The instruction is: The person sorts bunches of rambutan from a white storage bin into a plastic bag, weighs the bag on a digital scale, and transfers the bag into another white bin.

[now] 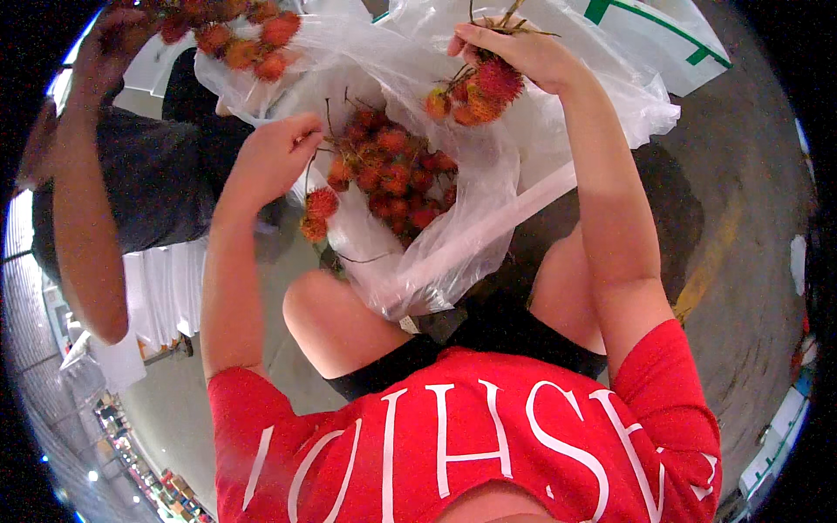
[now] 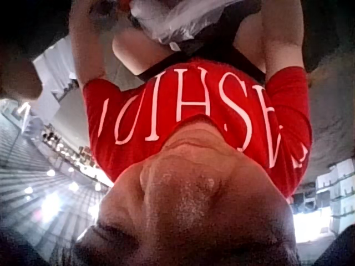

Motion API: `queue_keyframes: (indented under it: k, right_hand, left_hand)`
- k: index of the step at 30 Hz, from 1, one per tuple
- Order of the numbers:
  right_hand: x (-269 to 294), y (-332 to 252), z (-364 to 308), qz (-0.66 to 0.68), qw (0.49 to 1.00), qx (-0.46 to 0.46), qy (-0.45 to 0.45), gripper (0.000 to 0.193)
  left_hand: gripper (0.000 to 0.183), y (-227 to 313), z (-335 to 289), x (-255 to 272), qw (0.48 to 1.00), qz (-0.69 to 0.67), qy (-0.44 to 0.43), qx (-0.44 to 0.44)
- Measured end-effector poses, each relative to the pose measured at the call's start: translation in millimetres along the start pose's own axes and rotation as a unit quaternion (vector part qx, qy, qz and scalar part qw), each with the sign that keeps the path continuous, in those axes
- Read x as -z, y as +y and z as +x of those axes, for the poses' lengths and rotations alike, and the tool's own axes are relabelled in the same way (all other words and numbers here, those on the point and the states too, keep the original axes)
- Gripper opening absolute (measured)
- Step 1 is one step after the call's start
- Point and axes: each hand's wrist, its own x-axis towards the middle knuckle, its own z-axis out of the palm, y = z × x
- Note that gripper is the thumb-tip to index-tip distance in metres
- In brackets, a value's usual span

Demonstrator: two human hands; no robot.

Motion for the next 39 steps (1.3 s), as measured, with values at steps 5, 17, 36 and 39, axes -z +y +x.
queue_keyframes:
  k: [5,17,36,39]
  right_hand:
    - [10.7,-6.5,-2.6,-0.068,0.997,0.015,-0.039,0.035]
    - [-42.8,-31.8,0.2,-0.027,0.989,0.091,-0.115,0.03]
    - [-4.4,-75.4,-31.8,0.372,0.876,0.134,0.276,0.019]
    - [25.7,-51.4,-19.3,0.431,0.866,0.177,0.184,0.022]
  left_hand:
    - [0.022,11.1,6.3,33.5,0.997,-0.017,-0.012,-0.076]
    - [0.027,94.9,70.8,51.1,0.977,-0.046,0.063,-0.201]
    - [0.06,55.8,33.8,-72.5,0.733,-0.678,-0.037,-0.043]
    - [0.064,65.0,35.5,-75.0,0.624,-0.775,-0.1,0.007]
